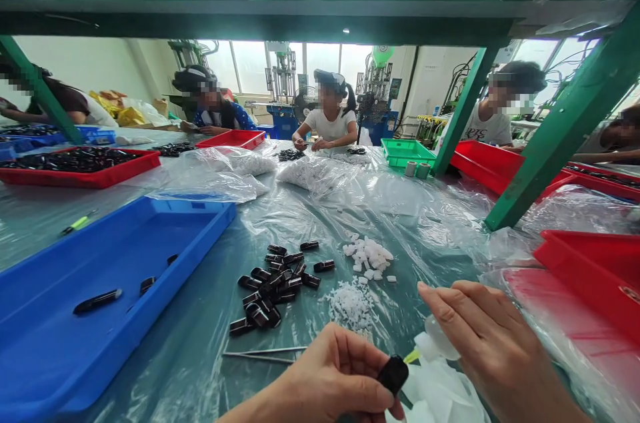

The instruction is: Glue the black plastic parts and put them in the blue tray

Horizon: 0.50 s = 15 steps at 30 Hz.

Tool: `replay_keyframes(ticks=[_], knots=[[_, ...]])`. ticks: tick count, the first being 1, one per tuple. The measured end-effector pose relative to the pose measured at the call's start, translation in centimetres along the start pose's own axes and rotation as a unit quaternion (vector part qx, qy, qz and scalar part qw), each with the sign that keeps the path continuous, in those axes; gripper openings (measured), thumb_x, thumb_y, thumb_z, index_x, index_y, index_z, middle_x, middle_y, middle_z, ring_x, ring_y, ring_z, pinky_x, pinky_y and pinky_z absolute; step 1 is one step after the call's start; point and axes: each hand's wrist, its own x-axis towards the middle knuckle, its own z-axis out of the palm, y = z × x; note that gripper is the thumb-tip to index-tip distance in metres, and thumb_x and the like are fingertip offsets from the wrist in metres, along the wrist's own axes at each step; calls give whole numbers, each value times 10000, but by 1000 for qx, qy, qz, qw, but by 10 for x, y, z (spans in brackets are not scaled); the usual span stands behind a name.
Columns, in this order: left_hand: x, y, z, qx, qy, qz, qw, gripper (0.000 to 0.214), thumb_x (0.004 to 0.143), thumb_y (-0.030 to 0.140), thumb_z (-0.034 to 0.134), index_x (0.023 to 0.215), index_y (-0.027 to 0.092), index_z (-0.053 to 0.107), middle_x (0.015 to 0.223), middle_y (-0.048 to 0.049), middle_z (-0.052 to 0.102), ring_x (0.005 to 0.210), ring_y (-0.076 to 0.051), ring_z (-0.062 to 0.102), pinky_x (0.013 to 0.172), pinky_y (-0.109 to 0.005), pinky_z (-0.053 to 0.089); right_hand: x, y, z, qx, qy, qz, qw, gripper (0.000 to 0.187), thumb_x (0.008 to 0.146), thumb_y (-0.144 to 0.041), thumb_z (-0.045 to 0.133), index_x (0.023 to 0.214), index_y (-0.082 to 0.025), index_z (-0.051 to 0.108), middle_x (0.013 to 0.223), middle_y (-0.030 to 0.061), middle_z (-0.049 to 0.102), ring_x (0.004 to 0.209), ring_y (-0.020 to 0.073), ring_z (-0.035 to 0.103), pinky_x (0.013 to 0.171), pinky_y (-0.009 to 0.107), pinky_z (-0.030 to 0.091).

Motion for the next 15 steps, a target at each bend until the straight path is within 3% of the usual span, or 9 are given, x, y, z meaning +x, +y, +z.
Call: replay_keyframes(ticks=[5,15], knots=[[-1,0,1,-7,3,0,1000,199,603,160,719,781,76,746,692,-83,714,481,-74,580,480,-154,463,0,1,0,2,-5,-11,1000,374,868,10,392,1202,-75,538,982,94,667,953,252,546,817,384,396],[-1,2,2,-12,7,-9,1000,223,583,187,744,772,68,744,686,-86,707,472,-68,580,476,-149,463,-3,3,2,7,-6,3,1000,392,874,-10,381,1211,-131,543,984,65,680,947,228,569,835,367,400]])
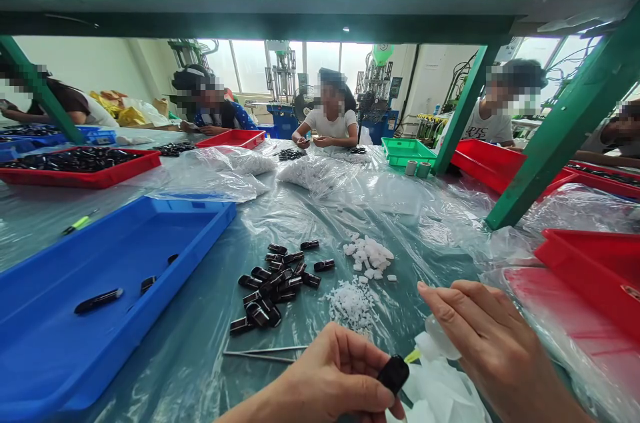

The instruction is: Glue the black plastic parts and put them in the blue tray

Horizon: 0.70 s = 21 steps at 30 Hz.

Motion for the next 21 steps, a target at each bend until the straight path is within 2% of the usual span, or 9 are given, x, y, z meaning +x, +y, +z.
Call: replay_keyframes(ticks=[12,16,21], knots=[[0,1,0,2,-5,2,1000,209,587,177,741,771,76,745,682,-78,706,479,-69,580,471,-143,459,-2,2,0,6,-7,-7,1000,431,842,31,360,1205,-118,540,988,67,672,955,231,557,830,371,400],[-2,5,1,17,-3,-9,1000,214,590,185,737,779,85,748,692,-73,707,491,-69,576,494,-151,463,1,2,0,-6,7,-13,1000,468,814,67,331,1177,-124,557,954,58,678,921,218,574,821,361,403],[-4,10,4,49,13,-29,998,218,568,209,740,754,96,752,683,-66,702,478,-65,558,475,-150,444,6,-1,-3,11,27,-4,1000,427,835,50,330,1097,-142,607,902,39,688,883,205,583,789,346,407]])
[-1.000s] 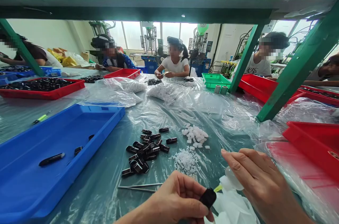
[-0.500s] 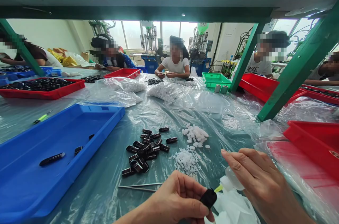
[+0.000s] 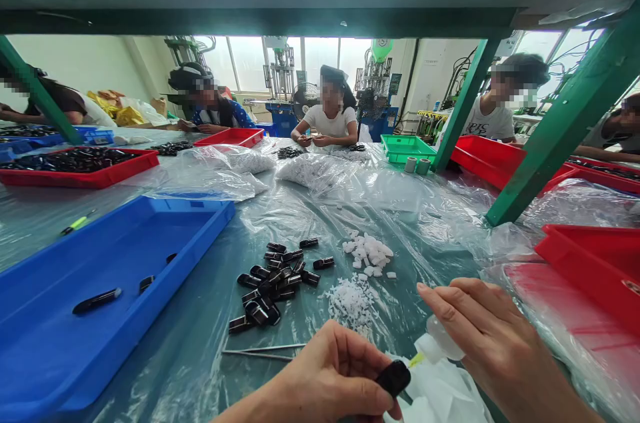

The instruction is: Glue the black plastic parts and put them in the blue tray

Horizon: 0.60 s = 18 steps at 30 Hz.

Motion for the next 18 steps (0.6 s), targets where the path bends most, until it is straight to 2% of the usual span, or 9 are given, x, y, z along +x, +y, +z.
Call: replay_keyframes(ticks=[18], knots=[[-1,-1,1,20,-12,-3,1000,233,579,211,725,786,109,760,682,-54,695,482,-54,544,486,-139,445,1,0,-4,26,11,-10,1000,333,923,-70,342,1083,-146,624,892,46,699,875,203,575,803,340,409]])
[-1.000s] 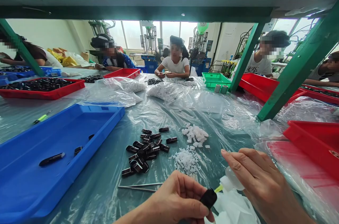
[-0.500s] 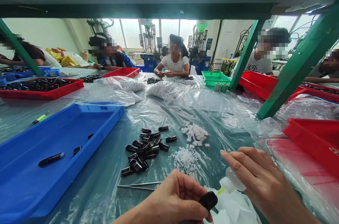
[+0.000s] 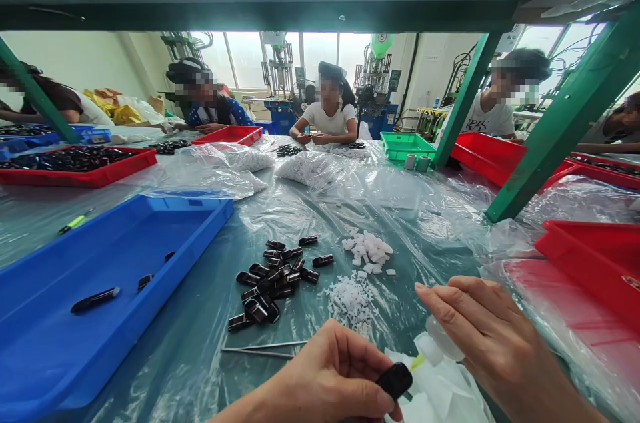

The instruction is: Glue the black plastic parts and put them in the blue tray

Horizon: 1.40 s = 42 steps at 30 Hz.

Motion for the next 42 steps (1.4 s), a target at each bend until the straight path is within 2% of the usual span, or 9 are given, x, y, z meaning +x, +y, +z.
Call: replay_keyframes(ticks=[9,24,31,42], knots=[[0,3,2,0,5,-6,1000,171,570,192,713,715,112,757,596,-24,659,458,-52,536,468,-134,430,2,0,1,3,16,-3,1000,347,945,-91,313,1038,-119,647,858,55,698,858,204,568,787,333,397],[0,3,1,-5,-1,-7,1000,191,581,196,713,747,114,759,596,-22,648,447,-37,494,443,-125,372,1,-2,4,2,17,-4,1000,343,947,-88,312,1023,-116,645,862,55,701,861,206,573,783,340,404],[-2,3,2,1,2,-6,1000,184,574,207,714,724,110,758,614,-29,654,461,-42,514,450,-126,389,1,-1,3,-8,1,3,1000,355,954,-95,293,1046,-100,636,860,53,698,875,209,561,785,334,403],[3,-5,-2,-23,8,14,1000,215,600,193,727,790,93,753,698,-70,699,480,-62,554,481,-151,444,2,-2,3,-14,2,16,1000,346,934,-64,306,1014,-96,642,818,45,693,841,203,550,761,320,403]])
